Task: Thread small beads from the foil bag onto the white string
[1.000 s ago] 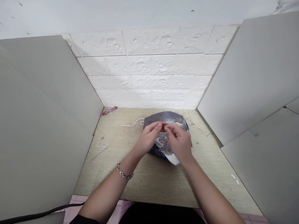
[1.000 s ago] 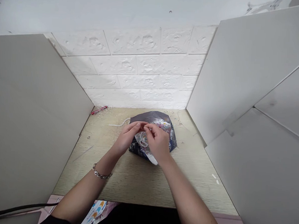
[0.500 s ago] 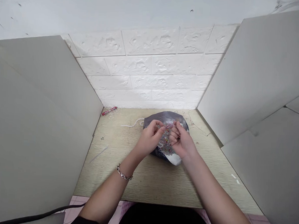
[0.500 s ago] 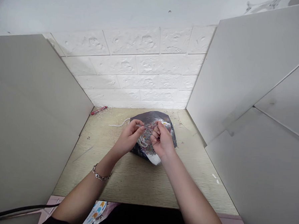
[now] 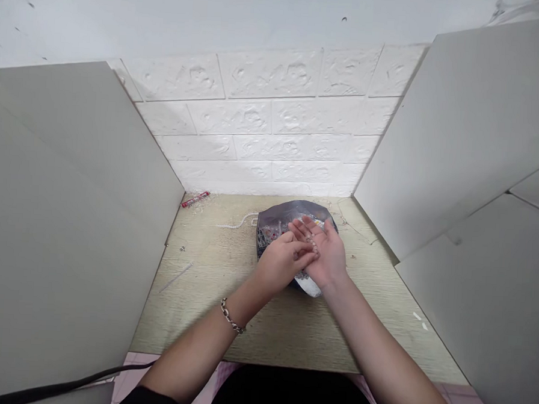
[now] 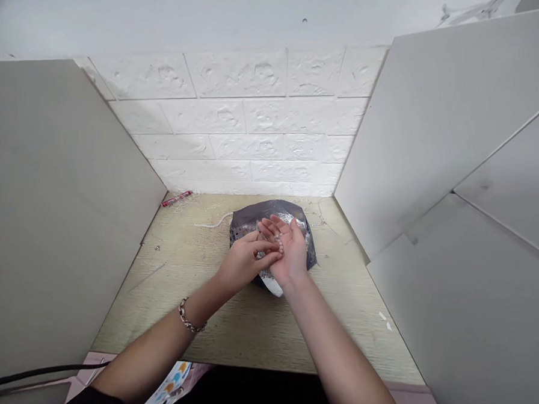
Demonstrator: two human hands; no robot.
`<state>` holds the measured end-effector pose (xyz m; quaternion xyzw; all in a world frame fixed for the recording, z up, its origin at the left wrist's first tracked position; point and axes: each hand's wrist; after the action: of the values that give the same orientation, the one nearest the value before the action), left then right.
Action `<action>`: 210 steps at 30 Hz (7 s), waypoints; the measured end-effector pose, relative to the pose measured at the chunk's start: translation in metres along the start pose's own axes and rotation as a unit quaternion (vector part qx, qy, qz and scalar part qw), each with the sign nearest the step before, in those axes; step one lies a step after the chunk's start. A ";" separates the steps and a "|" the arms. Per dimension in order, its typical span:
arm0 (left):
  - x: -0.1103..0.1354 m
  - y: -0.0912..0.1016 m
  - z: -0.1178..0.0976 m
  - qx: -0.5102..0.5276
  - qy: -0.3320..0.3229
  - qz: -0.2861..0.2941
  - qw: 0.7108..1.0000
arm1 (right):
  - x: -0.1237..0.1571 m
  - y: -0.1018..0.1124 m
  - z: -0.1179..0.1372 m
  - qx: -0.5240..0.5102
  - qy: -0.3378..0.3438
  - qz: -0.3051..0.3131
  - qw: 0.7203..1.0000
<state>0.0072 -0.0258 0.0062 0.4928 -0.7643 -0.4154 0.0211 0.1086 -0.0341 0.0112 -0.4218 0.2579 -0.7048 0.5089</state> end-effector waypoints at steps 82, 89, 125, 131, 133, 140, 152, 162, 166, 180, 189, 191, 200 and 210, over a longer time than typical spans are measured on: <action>-0.014 0.034 0.007 0.171 0.094 -0.055 0.979 | 0.011 0.011 0.003 0.640 0.509 0.050 0.574; -0.011 0.029 0.005 0.334 0.157 -0.046 0.928 | 0.013 0.005 0.004 0.517 0.345 0.020 0.783; -0.005 0.018 0.002 0.093 0.070 -0.124 0.985 | 0.005 0.003 0.002 0.112 -0.049 0.072 0.990; -0.004 0.018 0.001 0.082 0.050 -0.125 0.987 | 0.004 0.003 0.001 0.114 -0.048 0.076 0.989; -0.003 0.017 0.001 0.069 0.039 -0.132 0.988 | 0.004 0.003 0.001 0.114 -0.048 0.076 0.989; -0.002 0.016 0.003 -0.003 0.009 -0.127 0.992 | 0.005 0.002 -0.001 0.115 -0.050 0.076 0.989; -0.002 0.016 0.002 -0.069 -0.004 -0.149 0.986 | 0.003 0.004 -0.001 0.100 -0.066 0.075 0.990; -0.002 0.014 0.005 -0.103 -0.048 -0.173 0.978 | 0.003 0.004 -0.001 0.090 -0.070 0.073 0.991; -0.001 0.013 0.006 -0.105 -0.071 -0.174 0.977 | 0.002 0.003 -0.002 0.086 -0.072 0.067 0.991; -0.002 0.011 0.010 -0.113 -0.097 -0.185 0.971 | 0.005 0.002 -0.001 0.073 -0.079 0.073 0.992; -0.001 0.012 0.009 -0.113 -0.086 -0.182 0.973 | 0.004 0.003 -0.002 0.081 -0.076 0.075 0.991; -0.001 0.012 0.008 -0.108 -0.078 -0.178 0.975 | 0.003 0.003 -0.002 0.082 -0.074 0.077 0.991; -0.003 0.014 0.003 -0.061 -0.010 -0.155 0.986 | 0.004 0.003 -0.003 0.097 -0.071 0.086 0.989; -0.005 0.018 0.001 0.187 0.138 -0.095 0.968 | 0.004 0.005 -0.002 0.159 0.001 0.089 0.983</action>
<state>-0.0039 -0.0186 0.0195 0.6110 -0.7677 -0.1930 -0.0063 0.1090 -0.0391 0.0080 -0.3100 0.1793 -0.6895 0.6296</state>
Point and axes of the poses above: each hand's wrist, its own x-axis away from the middle knuckle, its own y-axis out of the back of the hand, z = x × y, and after that the axes turned 2 degrees about -z, right-handed
